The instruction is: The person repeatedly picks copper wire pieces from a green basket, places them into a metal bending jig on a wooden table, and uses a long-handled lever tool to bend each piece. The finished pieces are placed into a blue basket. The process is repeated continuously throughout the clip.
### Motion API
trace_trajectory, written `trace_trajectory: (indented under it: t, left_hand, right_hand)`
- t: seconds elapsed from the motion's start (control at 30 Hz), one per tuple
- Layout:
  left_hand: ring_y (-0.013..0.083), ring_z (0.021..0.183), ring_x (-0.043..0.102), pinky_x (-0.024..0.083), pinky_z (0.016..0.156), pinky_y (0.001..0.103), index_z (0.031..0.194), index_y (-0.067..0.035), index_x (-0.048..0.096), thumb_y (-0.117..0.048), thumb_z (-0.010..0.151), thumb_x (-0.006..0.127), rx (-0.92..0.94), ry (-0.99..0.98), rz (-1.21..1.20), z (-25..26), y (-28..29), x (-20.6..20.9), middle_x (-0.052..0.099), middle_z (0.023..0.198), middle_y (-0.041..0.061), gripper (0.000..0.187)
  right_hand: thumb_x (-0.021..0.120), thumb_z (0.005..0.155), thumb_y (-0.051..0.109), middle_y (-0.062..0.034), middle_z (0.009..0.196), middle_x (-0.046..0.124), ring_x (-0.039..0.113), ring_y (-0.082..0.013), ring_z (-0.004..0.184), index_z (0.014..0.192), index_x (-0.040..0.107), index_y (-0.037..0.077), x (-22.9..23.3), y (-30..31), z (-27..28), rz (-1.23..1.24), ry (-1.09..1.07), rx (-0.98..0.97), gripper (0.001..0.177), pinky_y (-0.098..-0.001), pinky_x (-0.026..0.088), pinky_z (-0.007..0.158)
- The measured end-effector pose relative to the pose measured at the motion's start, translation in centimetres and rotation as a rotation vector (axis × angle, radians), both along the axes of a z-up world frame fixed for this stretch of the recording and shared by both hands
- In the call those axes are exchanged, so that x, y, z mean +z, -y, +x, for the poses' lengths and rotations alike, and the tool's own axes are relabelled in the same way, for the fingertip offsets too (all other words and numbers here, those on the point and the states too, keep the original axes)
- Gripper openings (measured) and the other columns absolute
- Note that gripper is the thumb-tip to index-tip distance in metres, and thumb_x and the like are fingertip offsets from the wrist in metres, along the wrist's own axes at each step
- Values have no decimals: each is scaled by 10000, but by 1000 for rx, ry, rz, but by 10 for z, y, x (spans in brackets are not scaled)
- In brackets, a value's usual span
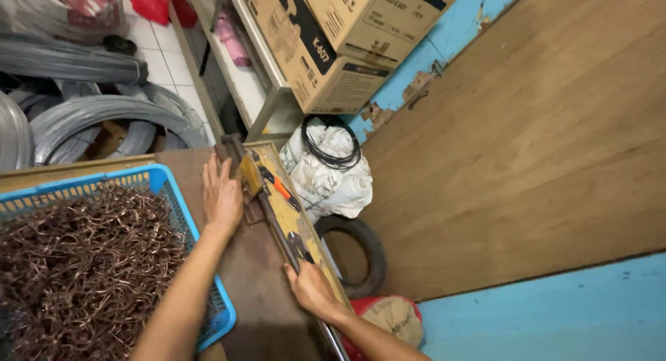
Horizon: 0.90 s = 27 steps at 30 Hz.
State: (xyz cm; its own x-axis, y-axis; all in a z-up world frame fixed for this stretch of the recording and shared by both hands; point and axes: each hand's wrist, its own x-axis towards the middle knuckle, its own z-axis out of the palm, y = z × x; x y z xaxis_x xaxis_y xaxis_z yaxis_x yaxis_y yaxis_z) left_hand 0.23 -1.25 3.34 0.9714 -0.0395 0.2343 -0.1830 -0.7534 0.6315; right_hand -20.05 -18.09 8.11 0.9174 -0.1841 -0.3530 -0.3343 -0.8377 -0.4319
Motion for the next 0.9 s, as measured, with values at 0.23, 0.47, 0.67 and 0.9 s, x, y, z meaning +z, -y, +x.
trace_trajectory:
  t: [0.23, 0.47, 0.67, 0.9]
  left_hand:
    - [410, 1513, 341, 293, 1259, 529, 1060, 24, 761, -125, 917, 592, 24, 266, 49, 10, 2, -38, 535, 1494, 130, 267]
    - [431, 1383, 457, 384, 1148, 532, 878, 2, 750, -107, 851, 600, 6, 338, 116, 5, 5, -30, 567, 1348, 184, 188]
    - [410, 1286, 495, 439, 1040, 498, 904, 9, 744, -109, 858, 592, 39, 331, 88, 6, 5, -28, 563, 1298, 180, 198]
    - [389, 1270, 502, 452, 1012, 480, 917, -50, 758, -148, 885, 579, 36, 329, 26, 0, 6, -26, 581, 1288, 158, 206]
  right_hand:
    - [546, 1024, 460, -139, 758, 710, 677, -350, 671, 935, 692, 55, -35, 15, -2, -115, 60, 1, 440, -483, 523, 659]
    - [488, 1036, 420, -200, 910, 735, 685, -441, 800, 1132, 646, 87, -72, 22, -7, -127, 116, 42, 380, -544, 515, 709]
    - [537, 1031, 408, -226, 803, 724, 677, -449, 718, 1011, 661, 33, -84, 29, -1, -194, 309, 114, 396, -538, 513, 658]
    - [608, 1012, 366, -214, 763, 723, 677, -423, 648, 1081, 664, -3, -100, 40, -8, -254, 509, 197, 380, -509, 507, 570]
